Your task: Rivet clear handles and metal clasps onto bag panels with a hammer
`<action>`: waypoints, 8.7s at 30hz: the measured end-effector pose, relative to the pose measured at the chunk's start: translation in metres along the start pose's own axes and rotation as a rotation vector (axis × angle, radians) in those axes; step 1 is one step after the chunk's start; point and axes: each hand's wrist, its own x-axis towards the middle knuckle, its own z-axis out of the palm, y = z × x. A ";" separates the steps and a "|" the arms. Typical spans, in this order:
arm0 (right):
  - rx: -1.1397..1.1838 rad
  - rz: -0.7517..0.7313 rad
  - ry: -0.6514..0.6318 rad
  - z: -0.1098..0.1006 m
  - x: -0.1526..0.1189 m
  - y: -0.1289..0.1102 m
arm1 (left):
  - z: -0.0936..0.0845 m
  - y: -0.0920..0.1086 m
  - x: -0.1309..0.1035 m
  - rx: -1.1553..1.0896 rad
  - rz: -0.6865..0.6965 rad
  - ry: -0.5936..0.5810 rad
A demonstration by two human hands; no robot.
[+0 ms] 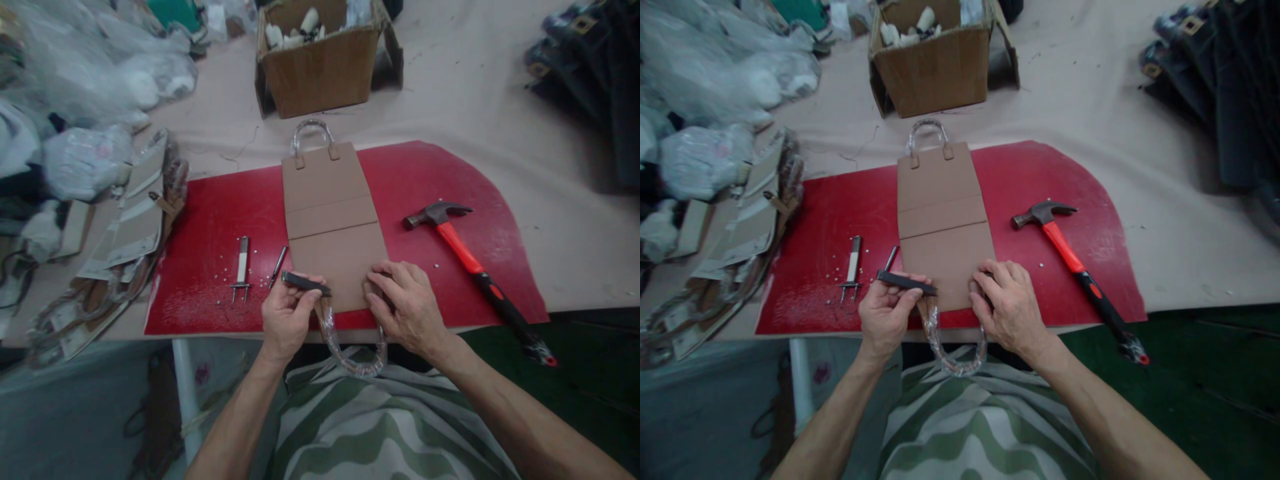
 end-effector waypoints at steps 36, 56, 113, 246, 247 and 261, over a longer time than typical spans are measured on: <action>0.016 0.011 0.010 -0.001 -0.001 0.000 | 0.008 -0.008 -0.004 0.337 0.215 -0.132; -0.266 0.400 0.062 -0.080 -0.027 0.067 | 0.013 -0.006 0.005 0.413 0.478 -0.190; -0.160 -0.054 -0.057 -0.145 0.003 -0.066 | 0.016 -0.014 0.004 0.540 0.673 -0.215; 0.077 0.646 -0.289 -0.032 0.029 0.020 | 0.019 -0.004 -0.019 0.193 -0.001 0.041; 0.098 0.653 -0.280 -0.036 0.026 0.023 | 0.019 -0.005 -0.020 0.210 0.017 0.035; 1.341 1.305 -0.078 -0.033 -0.081 -0.037 | 0.024 0.000 -0.043 0.084 -0.063 -0.032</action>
